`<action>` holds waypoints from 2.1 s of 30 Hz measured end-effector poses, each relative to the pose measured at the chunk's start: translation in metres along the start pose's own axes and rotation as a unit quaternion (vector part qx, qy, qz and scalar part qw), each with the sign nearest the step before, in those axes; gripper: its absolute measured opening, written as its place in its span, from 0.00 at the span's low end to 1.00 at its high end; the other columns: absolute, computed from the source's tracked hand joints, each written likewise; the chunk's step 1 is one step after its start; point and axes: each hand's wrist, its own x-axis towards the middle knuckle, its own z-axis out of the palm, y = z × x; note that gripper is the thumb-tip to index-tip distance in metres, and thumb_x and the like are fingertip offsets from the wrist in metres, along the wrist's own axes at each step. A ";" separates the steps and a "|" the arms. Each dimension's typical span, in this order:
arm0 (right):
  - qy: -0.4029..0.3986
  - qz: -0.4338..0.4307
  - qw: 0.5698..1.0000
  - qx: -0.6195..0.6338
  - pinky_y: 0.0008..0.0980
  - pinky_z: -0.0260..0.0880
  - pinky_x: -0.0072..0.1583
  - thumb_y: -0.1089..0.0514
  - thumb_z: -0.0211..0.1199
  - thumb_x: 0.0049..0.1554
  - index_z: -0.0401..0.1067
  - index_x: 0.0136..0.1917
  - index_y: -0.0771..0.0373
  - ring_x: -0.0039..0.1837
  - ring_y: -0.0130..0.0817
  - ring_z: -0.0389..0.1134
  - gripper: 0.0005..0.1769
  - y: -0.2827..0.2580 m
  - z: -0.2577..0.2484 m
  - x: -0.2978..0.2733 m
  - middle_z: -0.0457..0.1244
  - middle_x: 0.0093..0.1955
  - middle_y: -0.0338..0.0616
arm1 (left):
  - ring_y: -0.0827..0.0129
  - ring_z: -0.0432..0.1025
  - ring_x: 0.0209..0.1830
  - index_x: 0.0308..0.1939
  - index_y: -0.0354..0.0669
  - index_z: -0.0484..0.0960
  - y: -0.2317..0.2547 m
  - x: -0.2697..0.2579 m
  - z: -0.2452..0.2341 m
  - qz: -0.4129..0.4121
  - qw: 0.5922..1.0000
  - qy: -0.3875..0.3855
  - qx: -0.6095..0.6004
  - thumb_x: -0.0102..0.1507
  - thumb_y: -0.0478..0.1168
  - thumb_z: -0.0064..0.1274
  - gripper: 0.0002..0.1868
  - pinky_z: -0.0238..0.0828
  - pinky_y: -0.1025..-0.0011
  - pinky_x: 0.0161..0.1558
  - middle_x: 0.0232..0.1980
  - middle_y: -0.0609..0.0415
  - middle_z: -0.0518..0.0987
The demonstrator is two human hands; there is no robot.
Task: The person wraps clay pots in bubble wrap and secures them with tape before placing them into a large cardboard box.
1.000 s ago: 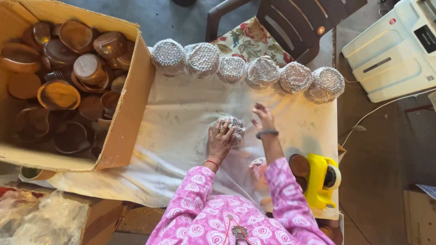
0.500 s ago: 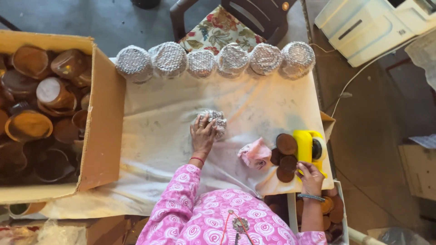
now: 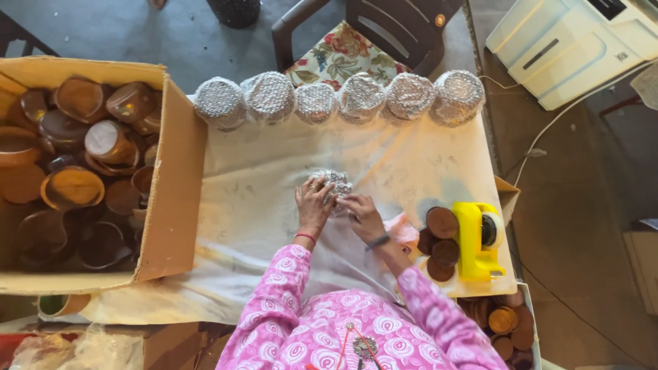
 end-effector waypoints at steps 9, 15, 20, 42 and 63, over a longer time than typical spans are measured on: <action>-0.071 -0.021 0.978 -0.197 0.46 0.60 0.61 0.63 0.65 0.49 0.77 0.61 0.48 0.70 0.43 0.58 0.26 -0.004 0.019 0.032 0.62 0.67 0.36 | 0.61 0.62 0.72 0.54 0.63 0.86 0.002 0.002 -0.004 -0.024 0.999 -0.019 -0.020 0.53 0.43 0.65 0.24 0.47 0.36 0.72 0.66 0.64 0.76; 0.069 0.011 0.991 -0.118 0.40 0.67 0.66 0.70 0.59 0.49 0.77 0.63 0.54 0.63 0.43 0.63 0.29 0.028 0.030 0.022 0.65 0.63 0.39 | 0.61 0.60 0.72 0.53 0.62 0.85 0.000 0.002 -0.003 -0.024 0.999 -0.024 -0.024 0.57 0.51 0.65 0.20 0.46 0.36 0.71 0.67 0.63 0.75; 0.096 0.036 0.987 -0.121 0.40 0.66 0.60 0.64 0.67 0.51 0.80 0.56 0.56 0.58 0.45 0.63 0.18 0.030 0.033 0.034 0.65 0.53 0.43 | 0.62 0.59 0.74 0.54 0.62 0.86 0.008 0.006 -0.016 -0.047 0.997 -0.051 -0.034 0.58 0.53 0.62 0.20 0.44 0.36 0.73 0.67 0.64 0.75; 0.125 0.064 0.986 -0.089 0.40 0.66 0.62 0.60 0.66 0.55 0.78 0.47 0.59 0.60 0.43 0.64 0.05 0.032 0.061 0.033 0.66 0.51 0.41 | 0.62 0.67 0.64 0.38 0.55 0.90 0.003 0.012 -0.016 -0.046 0.994 0.033 -0.093 0.58 0.42 0.61 0.06 0.57 0.57 0.67 0.56 0.64 0.82; -0.018 -0.083 0.955 -0.283 0.47 0.51 0.68 0.44 0.66 0.54 0.76 0.62 0.60 0.73 0.36 0.57 0.27 -0.003 0.033 0.027 0.64 0.69 0.39 | 0.59 0.63 0.74 0.74 0.39 0.66 -0.059 -0.036 0.000 -0.275 0.864 0.053 -0.418 0.56 0.34 0.59 0.40 0.65 0.65 0.68 0.74 0.47 0.63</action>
